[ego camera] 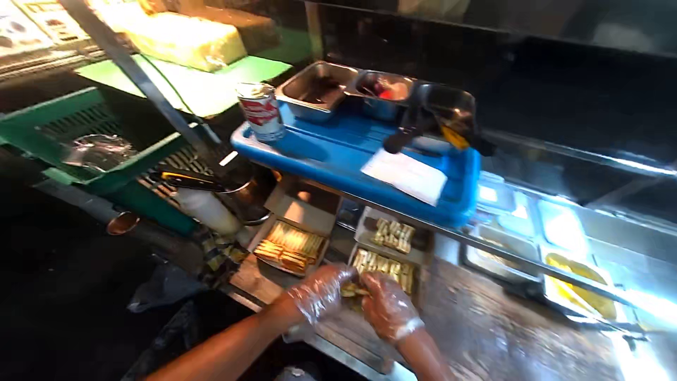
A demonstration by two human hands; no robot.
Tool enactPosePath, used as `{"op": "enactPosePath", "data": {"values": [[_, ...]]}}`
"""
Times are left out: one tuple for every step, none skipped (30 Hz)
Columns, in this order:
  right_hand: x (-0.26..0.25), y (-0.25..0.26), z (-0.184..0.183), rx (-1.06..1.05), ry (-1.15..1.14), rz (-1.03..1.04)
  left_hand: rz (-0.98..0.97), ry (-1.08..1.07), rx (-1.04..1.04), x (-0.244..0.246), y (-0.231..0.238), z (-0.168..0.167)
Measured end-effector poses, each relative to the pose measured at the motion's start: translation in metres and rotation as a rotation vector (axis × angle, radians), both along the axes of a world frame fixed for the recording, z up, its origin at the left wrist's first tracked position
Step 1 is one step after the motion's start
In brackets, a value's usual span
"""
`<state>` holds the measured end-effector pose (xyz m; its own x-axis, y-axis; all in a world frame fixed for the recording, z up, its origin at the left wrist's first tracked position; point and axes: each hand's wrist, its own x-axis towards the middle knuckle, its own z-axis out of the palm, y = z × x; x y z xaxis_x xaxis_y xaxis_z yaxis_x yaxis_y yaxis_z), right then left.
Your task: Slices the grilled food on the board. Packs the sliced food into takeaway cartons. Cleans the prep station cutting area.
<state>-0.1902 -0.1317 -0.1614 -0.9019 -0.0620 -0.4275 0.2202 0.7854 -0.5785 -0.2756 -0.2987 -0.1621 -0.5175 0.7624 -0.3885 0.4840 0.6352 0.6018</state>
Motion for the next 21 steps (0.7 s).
{"op": "enactPosePath", "data": {"values": [[-0.031, -0.023, 0.005, 0.036, 0.098, 0.001, 0.028, 0.09, 0.011, -0.028, -0.023, 0.007], [-0.06, -0.045, 0.005, 0.07, 0.243, -0.02, 0.063, 0.203, 0.054, -0.054, -0.043, 0.011], [-0.086, -0.065, 0.001, 0.096, 0.419, -0.048, 0.099, 0.331, 0.122, -0.079, -0.062, 0.011], [-0.11, -0.082, -0.007, 0.121, 0.604, -0.071, 0.134, 0.458, 0.225, -0.103, -0.079, 0.004], [-0.131, -0.097, -0.019, 0.151, 0.755, -0.085, 0.163, 0.567, 0.346, -0.127, -0.092, -0.009], [-0.151, -0.109, -0.034, 0.189, 0.838, -0.096, 0.187, 0.634, 0.416, -0.147, -0.101, -0.024], [-0.166, -0.118, -0.053, 0.213, 0.825, -0.098, 0.203, 0.648, 0.412, -0.162, -0.108, -0.042], [-0.174, -0.125, -0.071, 0.205, 0.713, -0.095, 0.207, 0.607, 0.343, -0.17, -0.114, -0.06], [-0.178, -0.13, -0.09, 0.172, 0.559, -0.088, 0.202, 0.517, 0.239, -0.174, -0.119, -0.078], [-0.178, -0.132, -0.108, 0.145, 0.444, -0.078, 0.19, 0.406, 0.141, -0.174, -0.122, -0.092], [-0.175, -0.132, -0.123, 0.131, 0.382, -0.083, 0.194, 0.342, 0.097, -0.173, -0.123, -0.102], [-0.17, -0.133, -0.131, 0.105, 0.379, -0.138, 0.206, 0.322, 0.084, -0.171, -0.122, -0.109], [-0.167, -0.133, -0.133, 0.069, 0.398, -0.232, 0.236, 0.332, 0.097, -0.17, -0.121, -0.113], [-0.165, -0.133, -0.131, 0.045, 0.401, -0.328, 0.276, 0.341, 0.125, -0.168, -0.12, -0.116], [-0.166, -0.134, -0.126, 0.046, 0.37, -0.397, 0.302, 0.343, 0.139, -0.167, -0.119, -0.117], [-0.168, -0.135, -0.123, 0.057, 0.331, -0.445, 0.322, 0.346, 0.15, -0.165, -0.118, -0.118], [-0.173, -0.137, -0.123, 0.073, 0.304, -0.473, 0.342, 0.355, 0.166, -0.166, -0.116, -0.121], [-0.179, -0.139, -0.121, 0.092, 0.28, -0.481, 0.371, 0.348, 0.19, -0.169, -0.114, -0.121], [-0.184, -0.14, -0.116, 0.106, 0.265, -0.482, 0.41, 0.319, 0.221, -0.169, -0.114, -0.118], [-0.183, -0.14, -0.112, 0.105, 0.282, -0.494, 0.44, 0.283, 0.246, -0.166, -0.118, -0.11], [-0.178, -0.139, -0.106, 0.105, 0.314, -0.506, 0.476, 0.261, 0.282, -0.158, -0.126, -0.1]]}}
